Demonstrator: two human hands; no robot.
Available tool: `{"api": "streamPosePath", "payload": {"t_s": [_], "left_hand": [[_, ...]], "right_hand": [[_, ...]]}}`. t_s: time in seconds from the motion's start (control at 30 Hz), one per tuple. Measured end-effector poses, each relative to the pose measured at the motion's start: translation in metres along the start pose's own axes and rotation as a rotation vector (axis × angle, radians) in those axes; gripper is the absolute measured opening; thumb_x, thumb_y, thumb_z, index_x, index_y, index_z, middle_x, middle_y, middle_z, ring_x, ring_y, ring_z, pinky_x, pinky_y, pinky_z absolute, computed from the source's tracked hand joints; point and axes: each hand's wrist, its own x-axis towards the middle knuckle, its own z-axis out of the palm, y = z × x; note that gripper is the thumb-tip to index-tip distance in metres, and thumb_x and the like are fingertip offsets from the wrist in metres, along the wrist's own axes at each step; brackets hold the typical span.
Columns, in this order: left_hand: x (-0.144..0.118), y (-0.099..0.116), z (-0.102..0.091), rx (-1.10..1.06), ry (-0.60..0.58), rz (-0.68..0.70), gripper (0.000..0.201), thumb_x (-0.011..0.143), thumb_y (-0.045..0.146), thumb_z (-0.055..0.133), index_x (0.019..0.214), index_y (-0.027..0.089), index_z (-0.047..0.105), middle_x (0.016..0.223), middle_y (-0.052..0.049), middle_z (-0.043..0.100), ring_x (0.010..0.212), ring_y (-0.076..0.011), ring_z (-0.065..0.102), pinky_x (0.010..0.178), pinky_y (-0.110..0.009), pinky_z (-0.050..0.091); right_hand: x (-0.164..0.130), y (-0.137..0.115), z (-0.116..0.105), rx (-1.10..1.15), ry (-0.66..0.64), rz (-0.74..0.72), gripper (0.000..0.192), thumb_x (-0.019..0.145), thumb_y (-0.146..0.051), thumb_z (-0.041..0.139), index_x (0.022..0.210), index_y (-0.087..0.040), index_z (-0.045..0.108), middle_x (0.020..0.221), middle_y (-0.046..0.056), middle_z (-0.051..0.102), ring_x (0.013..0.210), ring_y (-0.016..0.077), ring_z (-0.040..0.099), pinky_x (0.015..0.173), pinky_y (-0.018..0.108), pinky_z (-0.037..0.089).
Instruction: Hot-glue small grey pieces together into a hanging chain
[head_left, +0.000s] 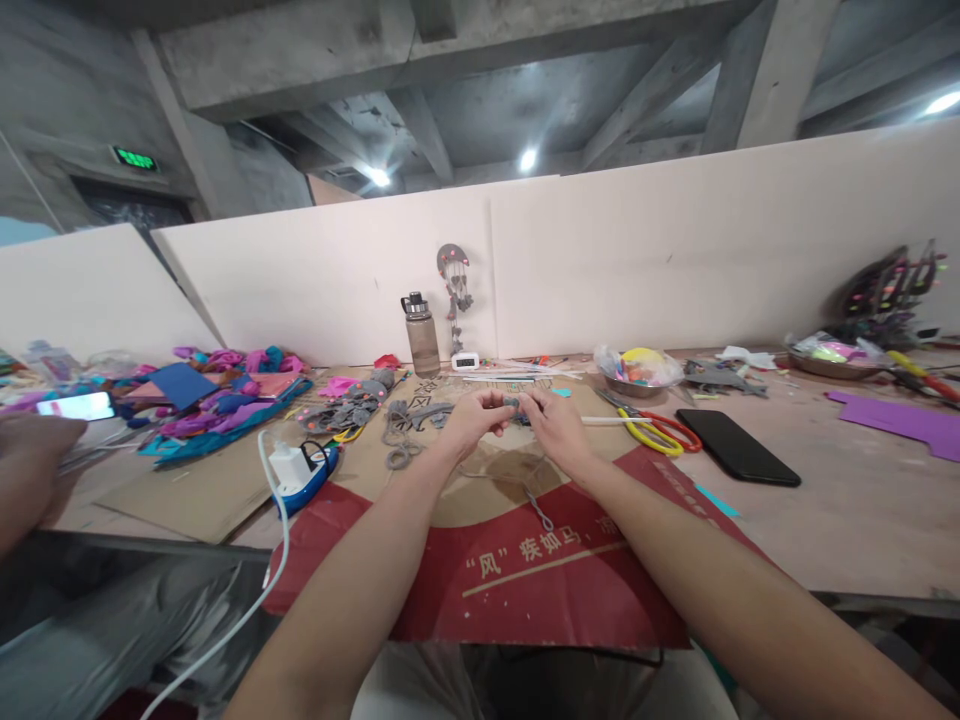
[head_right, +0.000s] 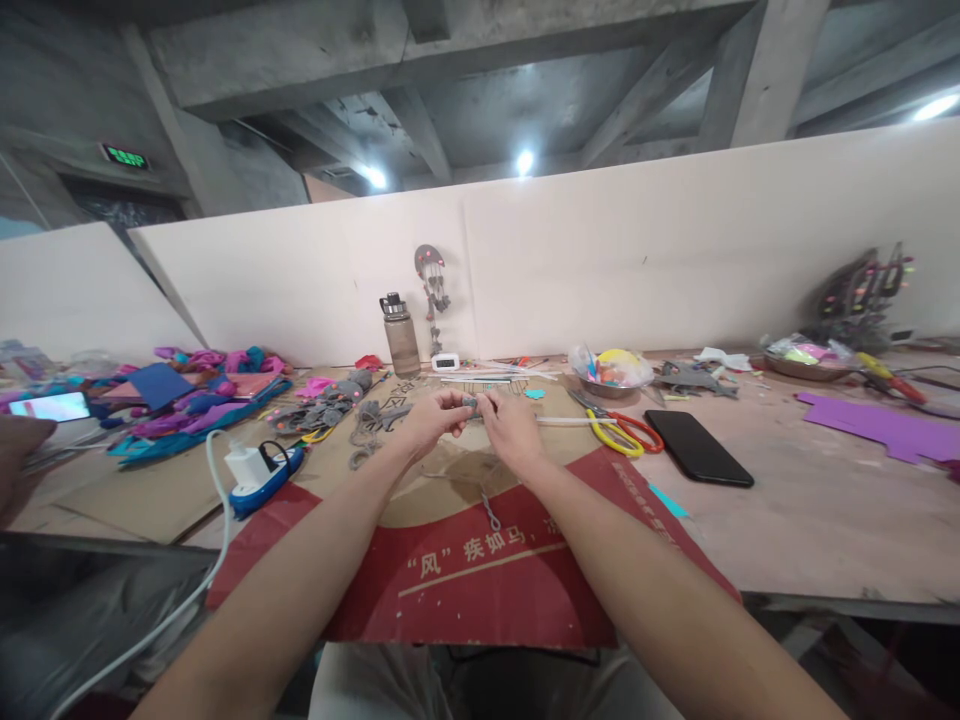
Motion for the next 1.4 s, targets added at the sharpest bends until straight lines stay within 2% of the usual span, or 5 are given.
{"api": "streamPosePath", "payload": {"t_s": [0.83,1.1,1.17,1.27,1.4], "left_hand": [[0.0005,-0.0012,0.0000,0.081,-0.004,0.022,0.023,0.067,0.035,0.067,0.074,0.014,0.061,0.057,0.004,0.051,0.044,-0.0051,0.044,0.045,-0.020,0.035],[0.0010,-0.0020,-0.0016,0.129,0.079,0.008,0.015,0.070,0.029,0.060,0.075,0.015,0.061,0.050,0.005,0.048,0.040,-0.0060,0.041,0.043,-0.020,0.032],[0.0015,-0.0020,-0.0017,0.113,0.099,-0.003,0.014,0.070,0.029,0.060,0.073,0.015,0.059,0.048,0.005,0.047,0.040,-0.0058,0.040,0.043,-0.020,0.032],[0.0015,-0.0006,-0.0014,0.089,0.117,-0.011,0.012,0.069,0.028,0.059,0.070,0.016,0.058,0.047,0.006,0.045,0.039,-0.0055,0.038,0.042,-0.020,0.030],[0.0010,0.0011,-0.0013,0.049,0.125,-0.030,0.010,0.068,0.025,0.059,0.070,0.016,0.057,0.046,0.006,0.043,0.038,-0.0049,0.035,0.041,-0.020,0.028]], "right_hand": [[-0.0002,-0.0026,-0.0012,-0.012,-0.083,-0.014,0.039,0.091,-0.036,0.032,0.059,-0.020,0.047,0.058,-0.001,0.052,0.057,0.0127,0.046,0.057,0.024,0.029],[0.0001,-0.0034,-0.0001,0.138,-0.099,-0.013,0.044,0.093,-0.042,0.028,0.060,-0.020,0.048,0.060,0.000,0.054,0.062,0.0141,0.050,0.061,0.026,0.033],[0.0004,-0.0035,0.0002,0.157,-0.088,0.011,0.042,0.092,-0.042,0.030,0.062,-0.020,0.050,0.062,0.000,0.054,0.063,0.0145,0.050,0.061,0.026,0.033],[-0.0004,-0.0042,0.0010,0.202,-0.036,0.042,0.026,0.088,-0.038,0.040,0.071,-0.020,0.049,0.064,-0.001,0.053,0.062,0.0140,0.048,0.058,0.025,0.033],[-0.0027,-0.0067,0.0019,0.291,0.007,0.051,0.014,0.083,-0.035,0.049,0.087,-0.021,0.048,0.058,-0.007,0.039,0.054,0.0123,0.040,0.052,0.023,0.030]]}}
